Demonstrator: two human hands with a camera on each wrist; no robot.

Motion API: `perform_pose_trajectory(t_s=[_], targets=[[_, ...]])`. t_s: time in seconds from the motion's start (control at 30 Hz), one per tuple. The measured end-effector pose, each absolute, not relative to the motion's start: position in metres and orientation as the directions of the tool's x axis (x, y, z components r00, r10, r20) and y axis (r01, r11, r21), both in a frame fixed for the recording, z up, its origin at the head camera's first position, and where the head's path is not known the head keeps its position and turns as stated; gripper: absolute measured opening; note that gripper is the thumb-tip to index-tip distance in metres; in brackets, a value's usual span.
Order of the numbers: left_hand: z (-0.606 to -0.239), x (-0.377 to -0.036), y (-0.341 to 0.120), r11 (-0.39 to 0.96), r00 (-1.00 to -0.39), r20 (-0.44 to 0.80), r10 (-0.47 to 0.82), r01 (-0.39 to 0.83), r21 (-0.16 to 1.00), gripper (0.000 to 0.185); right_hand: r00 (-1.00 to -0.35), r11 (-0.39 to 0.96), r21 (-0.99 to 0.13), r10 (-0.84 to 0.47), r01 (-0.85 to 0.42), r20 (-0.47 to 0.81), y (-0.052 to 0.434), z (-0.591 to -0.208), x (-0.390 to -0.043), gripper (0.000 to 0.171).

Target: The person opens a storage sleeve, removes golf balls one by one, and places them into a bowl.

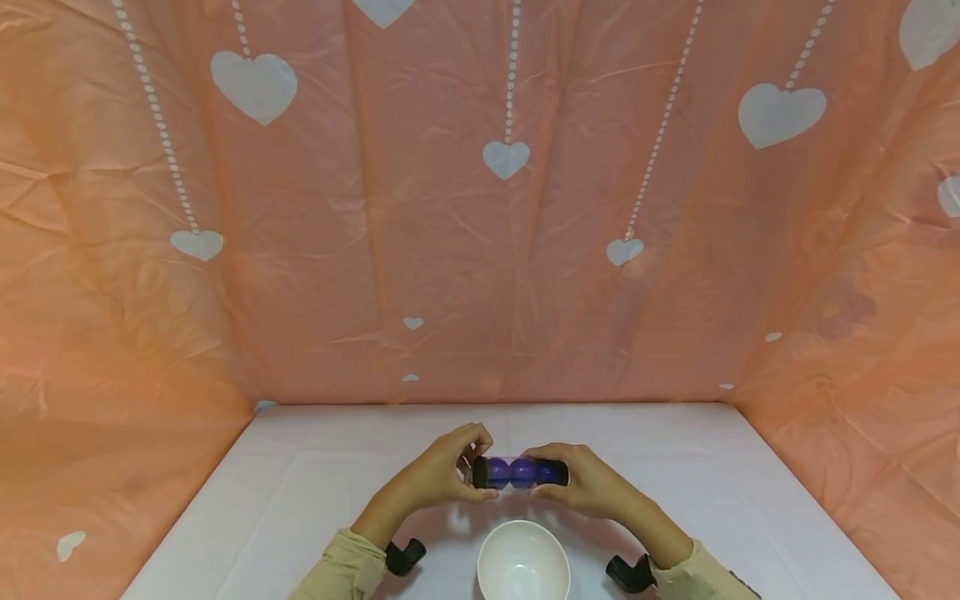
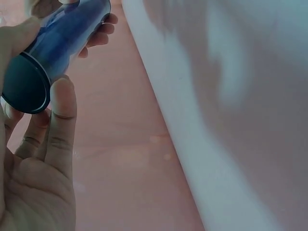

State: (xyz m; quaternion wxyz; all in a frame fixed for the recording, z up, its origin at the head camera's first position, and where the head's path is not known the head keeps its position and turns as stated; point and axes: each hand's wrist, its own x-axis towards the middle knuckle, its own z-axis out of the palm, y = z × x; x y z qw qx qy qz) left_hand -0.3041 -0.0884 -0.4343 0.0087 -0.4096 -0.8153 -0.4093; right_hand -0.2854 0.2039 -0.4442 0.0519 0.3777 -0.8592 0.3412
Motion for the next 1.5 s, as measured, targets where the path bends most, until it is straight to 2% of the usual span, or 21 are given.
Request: perform_pose_trajectory(t_s=[0.17, 0.37, 0.53, 0.7, 0.93, 1.17, 1.37, 1.5], targets=[[-0.436, -0.305, -0.088, 0.339, -0.674, 0.329, 0.662, 0.660, 0.670, 0.053, -0.711, 0.488, -0.543, -0.616, -0.683, 0.340, 0.204, -0.444, -0.286, 0.044], [-0.432, -0.304, -0.088, 0.284, -0.694, 0.400, 0.599, 0.651, 0.704, 0.055, -0.752, 0.541, -0.538, -0.572, -0.646, 0.328, 0.205, -0.443, -0.287, 0.047], [-0.428, -0.304, -0.089, 0.247, -0.666, 0.454, 0.592, 0.685, 0.685, 0.051, -0.778, 0.562, -0.554, -0.548, -0.614, 0.306, 0.206, -0.441, -0.288, 0.049], [-0.425, -0.302, -0.090, 0.256, -0.651, 0.471, 0.595, 0.709, 0.657, 0.044, -0.780, 0.560, -0.558, -0.541, -0.612, 0.314, 0.208, -0.442, -0.288, 0.046], [-0.424, -0.299, -0.090, 0.307, -0.671, 0.481, 0.564, 0.711, 0.633, 0.044, -0.785, 0.561, -0.567, -0.546, -0.603, 0.294, 0.209, -0.443, -0.289, 0.045], [-0.423, -0.298, -0.090, 0.310, -0.697, 0.465, 0.546, 0.684, 0.661, 0.042, -0.781, 0.553, -0.566, -0.540, -0.611, 0.316, 0.208, -0.441, -0.288, 0.050], [-0.423, -0.297, -0.091, 0.301, -0.699, 0.464, 0.544, 0.679, 0.669, 0.042, -0.759, 0.548, -0.537, -0.553, -0.642, 0.343, 0.208, -0.442, -0.288, 0.049], [-0.424, -0.298, -0.092, 0.292, -0.693, 0.460, 0.555, 0.681, 0.672, 0.042, -0.767, 0.553, -0.547, -0.556, -0.628, 0.320, 0.208, -0.443, -0.288, 0.049]])
